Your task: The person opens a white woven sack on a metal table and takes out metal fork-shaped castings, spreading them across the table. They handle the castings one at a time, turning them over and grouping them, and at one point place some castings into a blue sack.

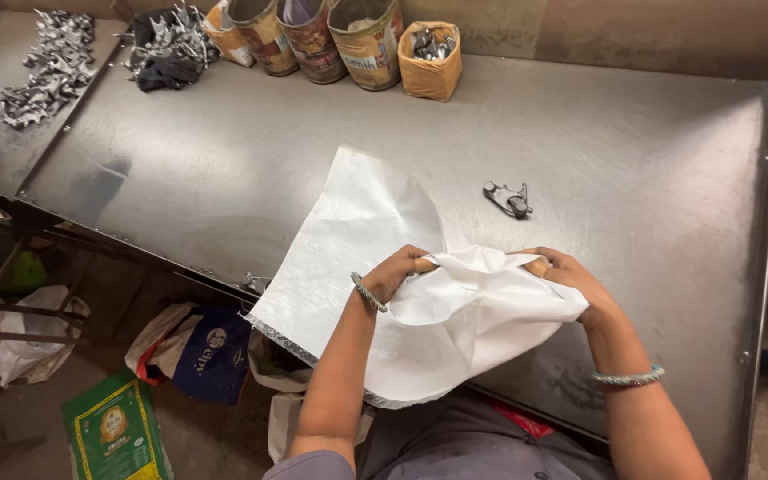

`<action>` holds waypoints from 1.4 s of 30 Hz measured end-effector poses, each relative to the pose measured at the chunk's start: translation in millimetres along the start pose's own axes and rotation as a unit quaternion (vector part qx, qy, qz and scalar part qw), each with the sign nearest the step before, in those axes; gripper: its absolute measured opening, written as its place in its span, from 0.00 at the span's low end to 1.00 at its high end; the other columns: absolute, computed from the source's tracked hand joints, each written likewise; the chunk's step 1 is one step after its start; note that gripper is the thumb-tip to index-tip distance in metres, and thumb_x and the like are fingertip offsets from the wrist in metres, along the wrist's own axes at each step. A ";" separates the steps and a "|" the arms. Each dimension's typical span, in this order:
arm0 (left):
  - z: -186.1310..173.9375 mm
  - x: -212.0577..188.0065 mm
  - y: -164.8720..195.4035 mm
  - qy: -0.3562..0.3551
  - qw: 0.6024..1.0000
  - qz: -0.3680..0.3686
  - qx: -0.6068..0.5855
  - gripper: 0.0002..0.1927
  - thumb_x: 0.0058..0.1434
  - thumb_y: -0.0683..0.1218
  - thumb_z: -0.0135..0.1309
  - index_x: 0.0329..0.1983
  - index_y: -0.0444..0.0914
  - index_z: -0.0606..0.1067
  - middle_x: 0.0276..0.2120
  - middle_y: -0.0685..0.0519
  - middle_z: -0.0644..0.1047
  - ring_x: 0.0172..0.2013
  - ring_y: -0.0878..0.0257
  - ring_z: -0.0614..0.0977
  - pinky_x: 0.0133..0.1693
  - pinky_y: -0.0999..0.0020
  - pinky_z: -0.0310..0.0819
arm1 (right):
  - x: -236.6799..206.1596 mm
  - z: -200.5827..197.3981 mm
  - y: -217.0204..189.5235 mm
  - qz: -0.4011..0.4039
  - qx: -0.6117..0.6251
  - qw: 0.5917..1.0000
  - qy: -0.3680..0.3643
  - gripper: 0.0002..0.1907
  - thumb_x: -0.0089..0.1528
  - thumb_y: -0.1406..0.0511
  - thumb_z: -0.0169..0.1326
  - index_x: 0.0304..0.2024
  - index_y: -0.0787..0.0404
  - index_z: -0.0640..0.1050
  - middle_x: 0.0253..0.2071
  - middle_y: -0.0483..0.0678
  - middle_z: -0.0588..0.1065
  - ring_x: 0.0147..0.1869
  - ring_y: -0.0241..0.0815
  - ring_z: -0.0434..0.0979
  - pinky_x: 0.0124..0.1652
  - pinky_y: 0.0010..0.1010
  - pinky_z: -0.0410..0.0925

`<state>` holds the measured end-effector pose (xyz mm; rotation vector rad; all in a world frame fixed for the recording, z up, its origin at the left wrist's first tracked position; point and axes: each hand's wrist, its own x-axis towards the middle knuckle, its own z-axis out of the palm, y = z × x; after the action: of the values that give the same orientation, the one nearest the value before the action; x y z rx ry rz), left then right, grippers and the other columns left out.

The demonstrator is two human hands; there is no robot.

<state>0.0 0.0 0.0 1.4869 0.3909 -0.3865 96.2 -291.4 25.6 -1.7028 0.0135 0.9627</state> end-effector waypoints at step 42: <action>131.5 -26.2 16.0 0.188 0.870 0.135 0.435 0.50 0.46 0.42 0.65 0.73 0.67 0.66 0.76 0.51 0.60 0.73 0.41 0.58 0.65 0.35 0.54 | -86.2 -84.0 85.1 -0.395 -0.293 0.631 0.600 0.12 0.73 0.64 0.55 0.51 0.69 0.79 0.50 0.56 0.76 0.56 0.56 0.73 0.54 0.43 0.71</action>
<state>-13.4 -130.3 32.6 2.4908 0.3129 -0.0184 48.2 -430.1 12.4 -2.3012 -0.1757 -1.0494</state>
